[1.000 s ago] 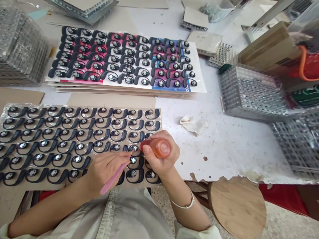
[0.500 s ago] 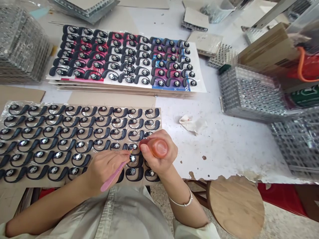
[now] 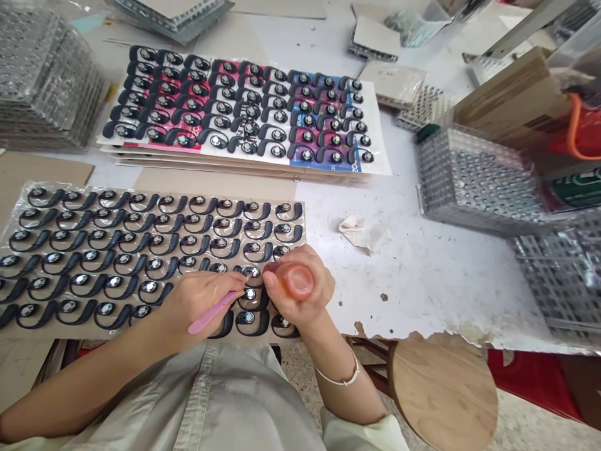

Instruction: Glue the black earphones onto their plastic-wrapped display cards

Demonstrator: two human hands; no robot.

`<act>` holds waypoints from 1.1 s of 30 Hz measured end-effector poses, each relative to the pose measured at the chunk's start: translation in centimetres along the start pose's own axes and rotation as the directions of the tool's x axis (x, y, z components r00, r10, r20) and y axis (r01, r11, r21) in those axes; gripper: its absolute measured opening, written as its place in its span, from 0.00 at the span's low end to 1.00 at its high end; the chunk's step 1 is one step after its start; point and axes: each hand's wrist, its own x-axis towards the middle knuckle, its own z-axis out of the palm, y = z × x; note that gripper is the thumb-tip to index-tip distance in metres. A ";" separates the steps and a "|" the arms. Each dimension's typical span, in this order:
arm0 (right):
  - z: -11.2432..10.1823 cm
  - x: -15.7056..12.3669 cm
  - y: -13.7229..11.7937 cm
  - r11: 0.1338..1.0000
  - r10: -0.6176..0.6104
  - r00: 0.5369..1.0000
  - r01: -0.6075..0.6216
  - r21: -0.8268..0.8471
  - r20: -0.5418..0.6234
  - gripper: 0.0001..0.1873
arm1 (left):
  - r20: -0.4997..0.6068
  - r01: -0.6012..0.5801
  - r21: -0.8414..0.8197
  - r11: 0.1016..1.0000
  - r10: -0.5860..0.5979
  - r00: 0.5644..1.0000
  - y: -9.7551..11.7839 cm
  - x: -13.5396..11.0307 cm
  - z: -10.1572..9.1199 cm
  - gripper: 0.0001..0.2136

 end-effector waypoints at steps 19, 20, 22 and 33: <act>-0.2 -0.6 0.3 0.998 0.056 0.997 -0.055 0.011 -0.060 0.10 | 0.178 0.132 -0.034 0.991 -0.124 0.976 1.0 2.3 -2.6 0.08; -0.1 -0.6 0.4 0.999 0.053 0.997 -0.053 0.012 -0.054 0.10 | 0.198 0.157 -0.059 0.986 -0.142 0.970 0.9 2.6 -2.8 0.08; 0.0 -0.6 0.5 0.999 0.040 0.998 -0.040 0.015 -0.048 0.10 | 0.214 0.206 -0.111 0.972 -0.179 0.960 0.7 3.0 -3.1 0.07; 0.1 -0.3 0.3 0.999 0.027 0.999 -0.026 0.036 -0.037 0.10 | 0.187 0.289 -0.208 0.934 -0.252 0.949 0.1 3.2 -3.2 0.04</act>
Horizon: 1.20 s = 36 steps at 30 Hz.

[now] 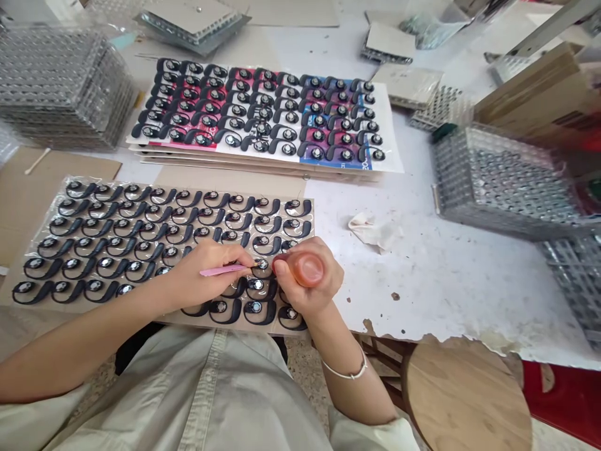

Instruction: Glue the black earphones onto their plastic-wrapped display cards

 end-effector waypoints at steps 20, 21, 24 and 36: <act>-0.1 -0.5 0.5 0.999 -0.021 1.000 0.021 0.028 0.008 0.10 | -0.052 -0.016 -0.018 1.000 0.015 0.999 -0.7 0.0 -0.1 0.04; -0.1 -0.5 0.5 0.999 -0.018 1.000 0.017 0.034 0.011 0.10 | -0.082 -0.022 -0.013 1.000 0.021 0.996 -0.7 -0.2 -0.3 0.04; 0.0 -0.6 0.5 0.999 -0.015 1.000 0.015 0.046 0.009 0.11 | -0.237 -0.037 -0.028 0.999 0.029 0.971 -0.7 -1.2 -1.4 0.04; 0.2 -0.8 0.6 0.998 -0.011 1.000 0.010 0.065 0.019 0.10 | -0.597 -0.002 -0.037 0.999 -0.020 0.802 -2.1 -6.8 -2.9 0.02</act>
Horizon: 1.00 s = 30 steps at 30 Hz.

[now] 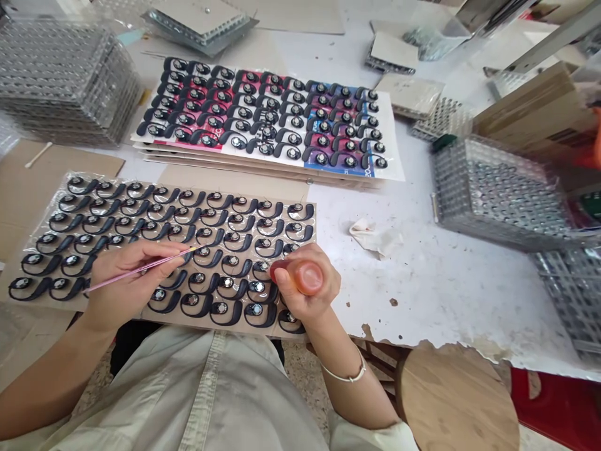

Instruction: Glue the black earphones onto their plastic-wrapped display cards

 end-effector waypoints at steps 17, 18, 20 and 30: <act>-0.3 -0.3 0.1 0.998 0.055 0.998 -0.055 0.037 0.014 0.11 | 0.024 -0.326 -0.026 0.945 0.326 0.945 -1.5 -4.3 2.0 0.08; -0.3 -0.3 0.1 0.998 0.053 0.999 -0.053 0.036 0.012 0.11 | 0.022 -0.326 -0.026 0.945 0.327 0.945 -1.6 -4.4 2.0 0.08; -0.2 -0.3 0.1 0.998 0.055 0.998 -0.056 0.033 0.010 0.11 | 0.022 -0.318 -0.027 0.948 0.318 0.948 -1.8 -4.4 2.1 0.08; 0.1 0.3 -0.4 0.992 0.057 0.993 -0.045 0.114 -0.099 0.10 | 0.006 -0.329 -0.021 0.944 0.329 0.944 -2.1 -4.5 2.7 0.10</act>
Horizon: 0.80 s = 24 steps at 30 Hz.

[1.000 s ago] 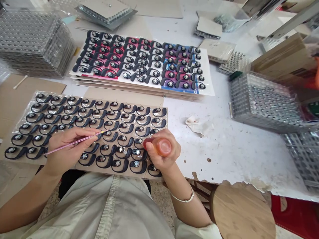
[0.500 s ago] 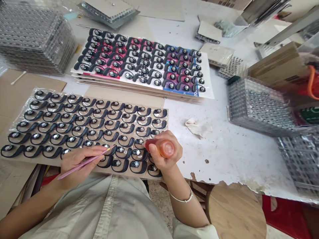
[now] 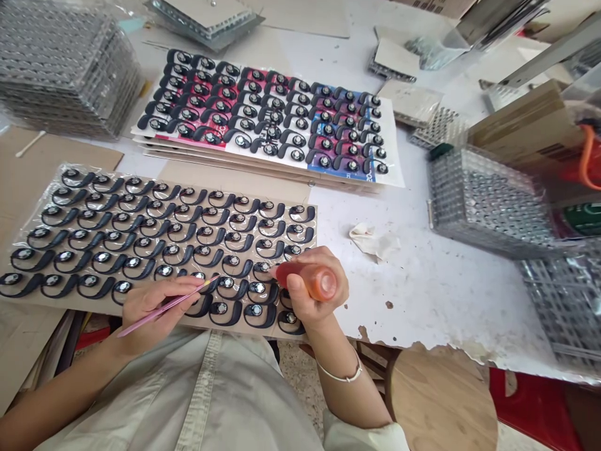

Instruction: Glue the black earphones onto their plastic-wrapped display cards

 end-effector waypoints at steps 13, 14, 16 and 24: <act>-0.4 -0.7 0.6 0.992 0.086 0.989 -0.075 -0.098 0.120 0.12 | 0.012 -0.017 0.017 1.000 0.017 1.000 -0.1 -0.4 0.1 0.10; -0.4 -0.7 0.6 0.992 0.084 0.989 -0.073 -0.099 0.119 0.12 | 0.009 -0.028 0.028 0.999 0.028 1.000 -0.2 -0.4 0.1 0.10; -0.4 -0.7 0.7 0.993 0.078 0.990 -0.066 -0.095 0.121 0.12 | 0.010 -0.051 0.052 0.997 0.051 0.999 -0.2 -0.6 0.2 0.11; 0.6 0.0 0.0 0.996 0.094 0.996 -0.094 -0.008 -0.012 0.11 | 0.034 -0.094 0.073 0.993 0.092 0.995 -0.6 -1.2 0.4 0.12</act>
